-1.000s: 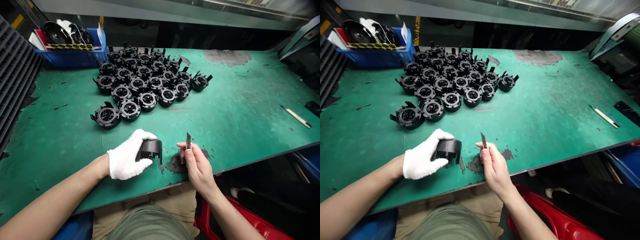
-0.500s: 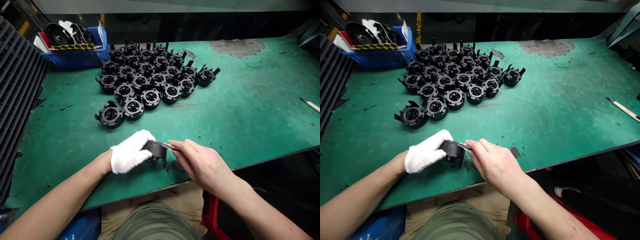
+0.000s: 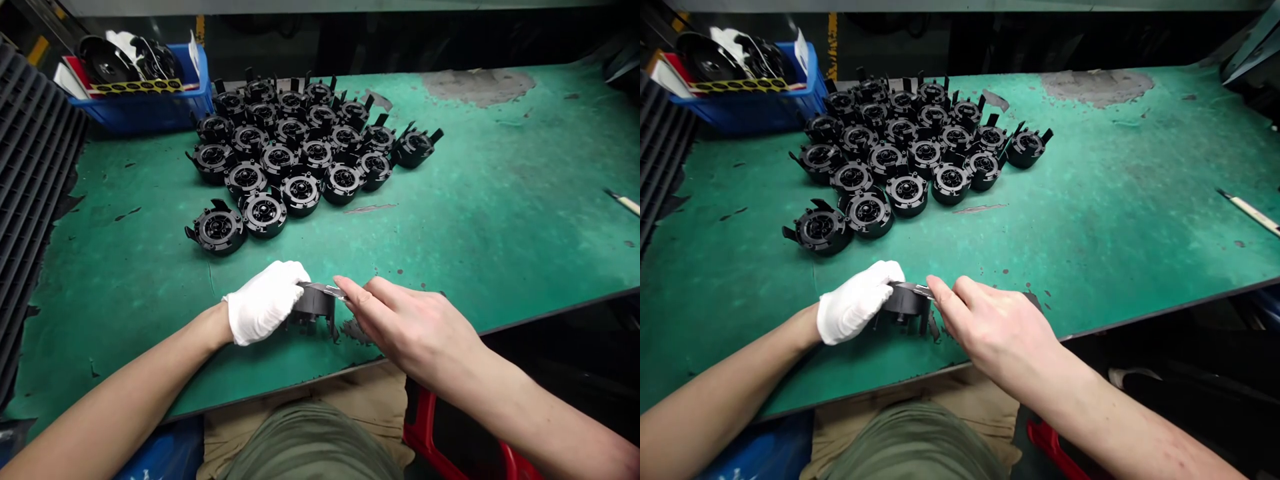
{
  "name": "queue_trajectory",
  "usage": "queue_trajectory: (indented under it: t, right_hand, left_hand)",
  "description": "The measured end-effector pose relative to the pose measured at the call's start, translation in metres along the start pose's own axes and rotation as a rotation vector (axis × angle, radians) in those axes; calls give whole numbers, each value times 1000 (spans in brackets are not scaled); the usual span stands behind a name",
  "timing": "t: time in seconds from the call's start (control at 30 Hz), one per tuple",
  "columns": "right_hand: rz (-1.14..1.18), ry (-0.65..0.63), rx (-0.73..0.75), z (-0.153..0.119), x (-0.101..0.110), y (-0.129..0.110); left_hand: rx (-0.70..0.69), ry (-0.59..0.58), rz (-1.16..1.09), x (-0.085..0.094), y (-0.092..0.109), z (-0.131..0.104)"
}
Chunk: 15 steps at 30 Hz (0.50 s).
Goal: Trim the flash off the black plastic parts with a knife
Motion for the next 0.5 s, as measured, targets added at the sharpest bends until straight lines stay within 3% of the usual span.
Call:
queue_trajectory:
  t: [0.27, 0.5]
  right_hand:
    - [-21, -37, 45, -5, -4, -1]
    - [-52, -52, 84, -8, -3, -5]
  left_hand:
    - [26, -25, -41, -1, 2, 3]
    - [-18, 34, -100, 1, -1, 1]
Point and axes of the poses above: each hand's wrist, its own z-axis towards the middle knuckle, its own x-axis out of the back of the hand, y = z × x, the point moved 6 cm from there along z, towards the middle knuckle, and after that the axes turned 4 degrees about -x, right-handed, at the moved point
